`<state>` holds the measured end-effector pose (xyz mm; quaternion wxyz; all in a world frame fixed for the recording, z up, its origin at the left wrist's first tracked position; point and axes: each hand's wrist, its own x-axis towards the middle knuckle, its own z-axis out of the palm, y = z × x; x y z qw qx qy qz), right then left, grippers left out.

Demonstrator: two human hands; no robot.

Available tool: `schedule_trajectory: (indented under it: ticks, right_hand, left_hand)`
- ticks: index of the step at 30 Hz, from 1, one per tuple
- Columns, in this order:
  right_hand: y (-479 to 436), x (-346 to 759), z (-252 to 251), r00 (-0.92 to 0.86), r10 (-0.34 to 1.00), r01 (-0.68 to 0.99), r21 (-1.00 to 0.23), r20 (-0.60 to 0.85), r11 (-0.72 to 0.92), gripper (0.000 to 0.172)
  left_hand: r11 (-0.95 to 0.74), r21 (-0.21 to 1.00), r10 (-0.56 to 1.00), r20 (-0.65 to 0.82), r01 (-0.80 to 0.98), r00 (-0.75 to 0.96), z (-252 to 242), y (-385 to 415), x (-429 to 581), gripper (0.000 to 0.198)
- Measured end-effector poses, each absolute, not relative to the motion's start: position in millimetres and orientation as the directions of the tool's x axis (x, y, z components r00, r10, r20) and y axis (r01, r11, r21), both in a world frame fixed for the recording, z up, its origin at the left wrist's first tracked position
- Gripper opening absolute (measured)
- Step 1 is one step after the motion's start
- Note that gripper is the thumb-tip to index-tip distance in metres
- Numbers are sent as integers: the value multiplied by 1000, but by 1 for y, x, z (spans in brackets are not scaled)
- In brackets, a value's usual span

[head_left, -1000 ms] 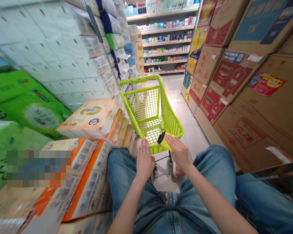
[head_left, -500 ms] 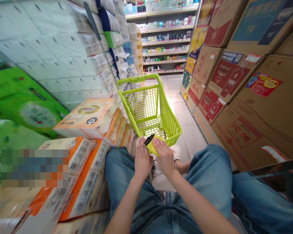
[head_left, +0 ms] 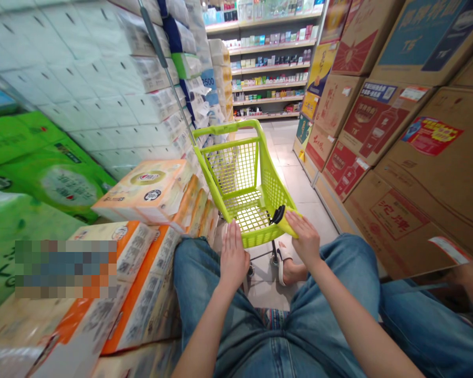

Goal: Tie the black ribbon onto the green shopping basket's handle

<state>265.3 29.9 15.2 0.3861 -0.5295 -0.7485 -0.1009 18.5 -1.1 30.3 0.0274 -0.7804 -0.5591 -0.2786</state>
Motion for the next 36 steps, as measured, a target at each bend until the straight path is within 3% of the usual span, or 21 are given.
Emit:
schedule_trajectory:
  ticks: [7,15,18,22,30,36]
  right_hand:
    - [24,253,12,-11,730,883,-336,683,328,77]
    - [-2,140,19,-166,727,753,-391,666,530,79]
    - [0,146,22,-245,709,741,-343,661,577,79]
    - [10,195,21,-322,695,759,-264,643,595,82]
    - [39,291,14,-62,739,860,-340,670,380,75]
    - [26,235,17,-13,742,844,-390,670,367,78]
  left_hand:
    - [-372,269,855,471,888,216,29,-1,19,99]
    - [-477,294,799,538,828,270,20,2,12,83]
    - [-487,278,793,537,828,286,20,1,11,81]
    - [-415,293,841,484,861,241,25,1,14,92]
    - [-378,264,857,463,887,227,24,1,17,99]
    - [-392,294,845,490,872,215,23,1,18,99]
